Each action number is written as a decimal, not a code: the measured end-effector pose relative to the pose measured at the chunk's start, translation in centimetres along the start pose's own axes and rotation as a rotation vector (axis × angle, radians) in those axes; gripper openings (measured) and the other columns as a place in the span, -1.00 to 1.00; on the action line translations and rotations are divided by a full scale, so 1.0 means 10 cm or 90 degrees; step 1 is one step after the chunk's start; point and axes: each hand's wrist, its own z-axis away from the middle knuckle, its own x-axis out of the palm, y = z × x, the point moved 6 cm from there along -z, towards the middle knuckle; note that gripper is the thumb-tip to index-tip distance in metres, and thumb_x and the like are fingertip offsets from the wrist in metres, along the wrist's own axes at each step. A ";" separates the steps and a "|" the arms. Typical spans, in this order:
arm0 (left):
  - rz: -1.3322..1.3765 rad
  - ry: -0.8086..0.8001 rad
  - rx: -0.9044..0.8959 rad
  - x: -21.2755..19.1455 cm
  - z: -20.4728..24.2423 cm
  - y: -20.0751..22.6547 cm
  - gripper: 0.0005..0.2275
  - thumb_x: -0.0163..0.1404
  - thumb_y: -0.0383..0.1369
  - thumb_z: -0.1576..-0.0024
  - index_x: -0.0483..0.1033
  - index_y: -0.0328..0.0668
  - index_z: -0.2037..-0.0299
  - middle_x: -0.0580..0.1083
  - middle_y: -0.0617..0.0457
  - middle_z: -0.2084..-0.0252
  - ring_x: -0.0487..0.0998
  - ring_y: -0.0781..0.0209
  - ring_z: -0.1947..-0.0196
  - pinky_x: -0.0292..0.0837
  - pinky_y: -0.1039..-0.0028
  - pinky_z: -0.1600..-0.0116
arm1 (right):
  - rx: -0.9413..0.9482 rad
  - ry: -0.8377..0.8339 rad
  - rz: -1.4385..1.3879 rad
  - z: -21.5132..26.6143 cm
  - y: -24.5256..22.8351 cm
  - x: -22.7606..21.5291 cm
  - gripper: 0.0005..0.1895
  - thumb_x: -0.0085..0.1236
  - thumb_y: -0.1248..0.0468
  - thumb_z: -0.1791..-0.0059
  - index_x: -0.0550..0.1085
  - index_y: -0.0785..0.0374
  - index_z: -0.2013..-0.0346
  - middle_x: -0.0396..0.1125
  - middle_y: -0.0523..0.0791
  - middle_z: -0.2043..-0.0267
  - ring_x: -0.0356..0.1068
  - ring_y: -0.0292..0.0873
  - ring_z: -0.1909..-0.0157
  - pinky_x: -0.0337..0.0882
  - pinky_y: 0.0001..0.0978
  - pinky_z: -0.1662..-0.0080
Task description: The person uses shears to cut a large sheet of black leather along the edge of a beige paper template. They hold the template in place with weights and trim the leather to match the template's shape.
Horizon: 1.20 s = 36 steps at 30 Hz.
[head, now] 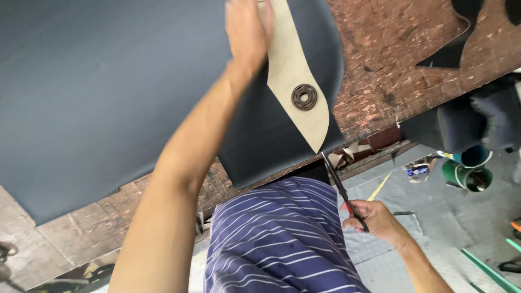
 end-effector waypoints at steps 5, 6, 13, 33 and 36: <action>0.188 -0.417 0.076 -0.38 1.23 1.13 -0.80 0.03 -0.57 -0.05 0.51 -0.31 0.11 0.43 -0.14 0.13 0.47 -0.20 0.07 0.40 0.09 0.03 | 0.006 -0.077 -0.002 -0.06 0.00 -0.12 -0.51 0.40 0.43 0.19 0.56 0.36 -0.04 0.51 -0.12 0.47 0.40 -0.32 0.47 0.32 -0.50 0.42; 0.187 -0.443 0.154 -0.46 1.41 1.31 -0.75 0.01 -0.57 -0.04 0.53 -0.28 0.07 0.44 -0.09 0.09 0.47 -0.12 0.02 0.40 0.15 -0.06 | 0.006 -0.090 -0.005 -0.05 0.02 -0.15 -0.52 0.39 0.43 0.18 0.56 0.37 -0.03 0.53 -0.12 0.45 0.41 -0.32 0.46 0.34 -0.50 0.41; 0.130 -0.619 0.262 -0.38 1.87 1.34 -0.72 -0.03 -0.45 -0.06 0.61 -0.11 0.04 0.40 0.03 -0.07 0.35 0.10 -0.16 0.24 0.33 -0.25 | -0.013 -0.068 0.048 -0.18 -0.12 -0.14 -0.48 0.43 0.41 0.22 0.56 0.36 -0.04 0.53 -0.10 0.40 0.42 -0.32 0.41 0.30 -0.49 0.40; 0.106 -0.658 0.333 -0.34 1.85 1.33 -0.72 -0.02 -0.45 -0.07 0.68 0.11 0.11 0.38 0.10 -0.09 0.32 0.14 -0.13 0.18 0.32 -0.26 | -0.022 0.067 0.142 -0.15 -0.26 -0.05 -0.42 0.54 0.28 0.33 0.61 0.32 0.03 0.58 -0.12 0.39 0.50 -0.30 0.35 0.43 -0.47 0.27; 0.107 -0.674 0.326 -0.32 1.83 1.33 -0.73 -0.03 -0.46 -0.10 0.69 0.12 0.12 0.38 0.11 -0.08 0.31 0.15 -0.11 0.18 0.32 -0.24 | -0.060 0.049 0.096 -0.14 -0.30 -0.01 -0.44 0.56 0.27 0.30 0.62 0.35 0.04 0.51 -0.12 0.39 0.41 -0.32 0.35 0.39 -0.47 0.30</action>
